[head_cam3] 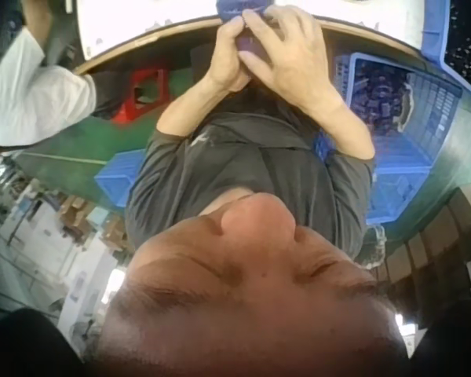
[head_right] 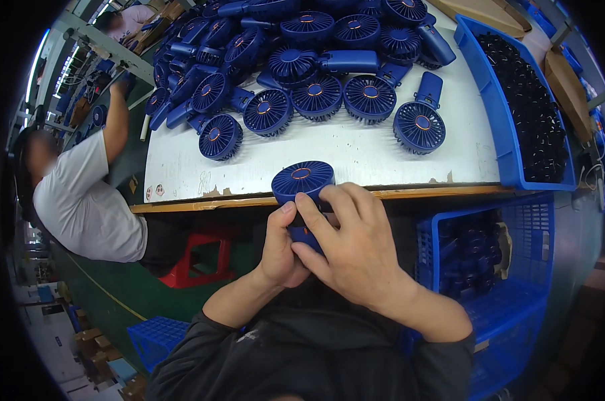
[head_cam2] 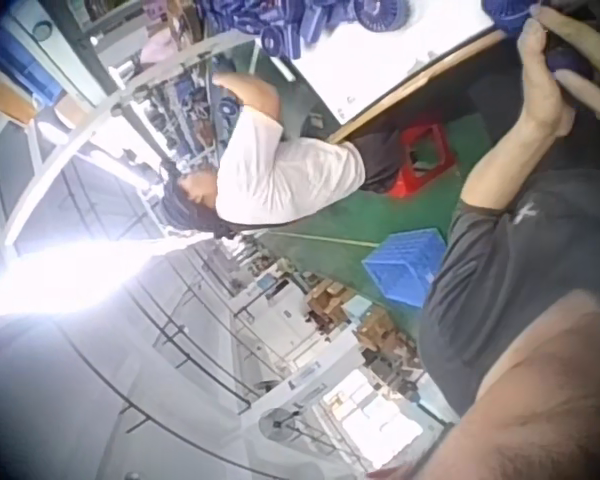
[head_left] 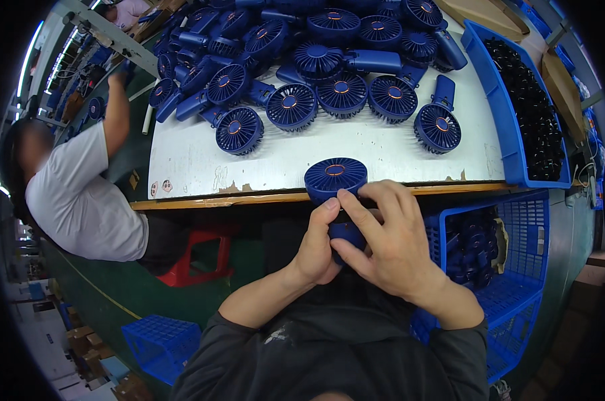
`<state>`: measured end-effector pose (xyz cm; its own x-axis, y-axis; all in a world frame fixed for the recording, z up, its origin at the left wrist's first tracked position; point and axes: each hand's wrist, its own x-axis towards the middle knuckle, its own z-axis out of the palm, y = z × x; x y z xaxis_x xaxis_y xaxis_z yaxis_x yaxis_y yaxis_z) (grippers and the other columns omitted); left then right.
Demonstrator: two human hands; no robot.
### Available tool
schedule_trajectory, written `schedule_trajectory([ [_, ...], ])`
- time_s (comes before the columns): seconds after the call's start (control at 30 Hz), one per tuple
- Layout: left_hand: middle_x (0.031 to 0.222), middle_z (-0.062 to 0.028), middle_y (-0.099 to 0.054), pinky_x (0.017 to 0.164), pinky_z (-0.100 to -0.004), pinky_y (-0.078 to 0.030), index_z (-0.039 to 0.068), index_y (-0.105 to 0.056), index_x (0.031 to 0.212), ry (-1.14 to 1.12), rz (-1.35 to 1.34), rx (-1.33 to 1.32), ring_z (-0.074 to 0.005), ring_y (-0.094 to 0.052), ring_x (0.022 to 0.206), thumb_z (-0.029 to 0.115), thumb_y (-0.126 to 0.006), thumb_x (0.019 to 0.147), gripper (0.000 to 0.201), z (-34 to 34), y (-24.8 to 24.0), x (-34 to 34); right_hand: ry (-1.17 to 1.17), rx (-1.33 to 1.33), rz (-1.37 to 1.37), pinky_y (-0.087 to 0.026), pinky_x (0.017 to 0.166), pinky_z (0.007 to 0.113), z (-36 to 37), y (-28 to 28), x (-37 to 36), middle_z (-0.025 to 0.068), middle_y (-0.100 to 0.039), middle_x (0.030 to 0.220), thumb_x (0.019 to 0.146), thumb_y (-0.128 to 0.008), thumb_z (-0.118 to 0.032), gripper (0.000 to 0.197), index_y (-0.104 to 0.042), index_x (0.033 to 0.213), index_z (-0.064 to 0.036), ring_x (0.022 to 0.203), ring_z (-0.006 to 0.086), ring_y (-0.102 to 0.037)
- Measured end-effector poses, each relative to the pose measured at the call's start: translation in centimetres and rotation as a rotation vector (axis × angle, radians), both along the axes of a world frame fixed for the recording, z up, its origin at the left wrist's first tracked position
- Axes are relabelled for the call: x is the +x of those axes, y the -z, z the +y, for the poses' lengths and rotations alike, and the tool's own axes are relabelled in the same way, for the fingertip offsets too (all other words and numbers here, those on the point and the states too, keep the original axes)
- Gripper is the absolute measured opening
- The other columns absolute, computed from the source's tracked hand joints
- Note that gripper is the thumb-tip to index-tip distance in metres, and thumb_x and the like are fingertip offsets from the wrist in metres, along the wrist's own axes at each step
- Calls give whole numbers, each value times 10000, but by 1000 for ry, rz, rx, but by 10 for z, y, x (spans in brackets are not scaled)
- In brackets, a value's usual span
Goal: Assembling small blue portable handheld fans at a factory workbench by attaching components.
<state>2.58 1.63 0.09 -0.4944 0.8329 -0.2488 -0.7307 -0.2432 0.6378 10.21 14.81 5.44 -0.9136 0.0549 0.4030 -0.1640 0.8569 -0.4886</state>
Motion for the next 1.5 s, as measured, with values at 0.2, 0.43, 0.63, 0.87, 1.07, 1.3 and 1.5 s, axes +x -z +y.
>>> schedule_trajectory([
  [0.2,1494,-281,-351,1145,-430,-304,-61,-275,1488,217,1142,-221,-390,-380,1375,441,-605,935,818,3,-6,-5,68,-231,200,-475,890,455,-13,55,20,245,-537,1226,712,-809,-141,787,-422,1366,65,1028,397,-582],
  [0.43,1501,-273,-379,1193,-482,-224,-59,-415,1421,-520,1822,-674,-425,-300,1443,237,-724,861,705,-41,-36,-131,548,-1224,136,-499,844,311,49,138,135,86,-601,1094,857,-673,-57,502,-494,1318,26,952,165,-585],
  [0.63,1462,-295,-430,1164,-487,-283,-52,-432,1416,-683,1836,-1127,-453,-334,1414,301,-680,905,670,-137,-1,-301,1292,-411,-320,-331,1134,412,185,287,288,324,-484,1391,881,-676,-208,674,-409,1387,150,1320,410,-461],
  [0.87,1353,-264,-563,1089,-408,-404,-39,-443,1419,-191,1623,-1158,-375,-544,1270,263,-671,900,642,-145,-27,-367,1433,-98,-615,-418,1064,429,210,324,339,303,-608,1224,782,-714,-128,601,-510,1301,96,1186,437,-566],
  [1.07,1069,-176,-658,891,-335,-503,-45,-437,1425,-6,1612,-1273,-270,-638,973,191,-744,788,745,-143,-53,-366,982,-588,-224,-500,956,368,166,261,237,192,-663,1142,918,-622,-60,337,-591,1230,63,1050,273,-649],
  [1.3,965,-92,-649,737,-234,-502,-79,-325,1485,-488,1217,-772,-111,-599,798,-49,-631,789,761,-140,-45,-300,262,-879,-104,-542,862,310,17,103,55,148,-691,1059,871,-662,4,330,-634,1199,17,949,197,-679],
  [1.5,1239,-265,-597,985,-375,-465,-113,-397,1403,-661,1478,-961,-366,-587,1151,147,-762,837,722,-81,-17,-223,-59,-873,-91,-526,901,333,-39,80,-31,184,-591,1251,870,-711,-76,527,-513,1346,33,1079,245,-627],
])
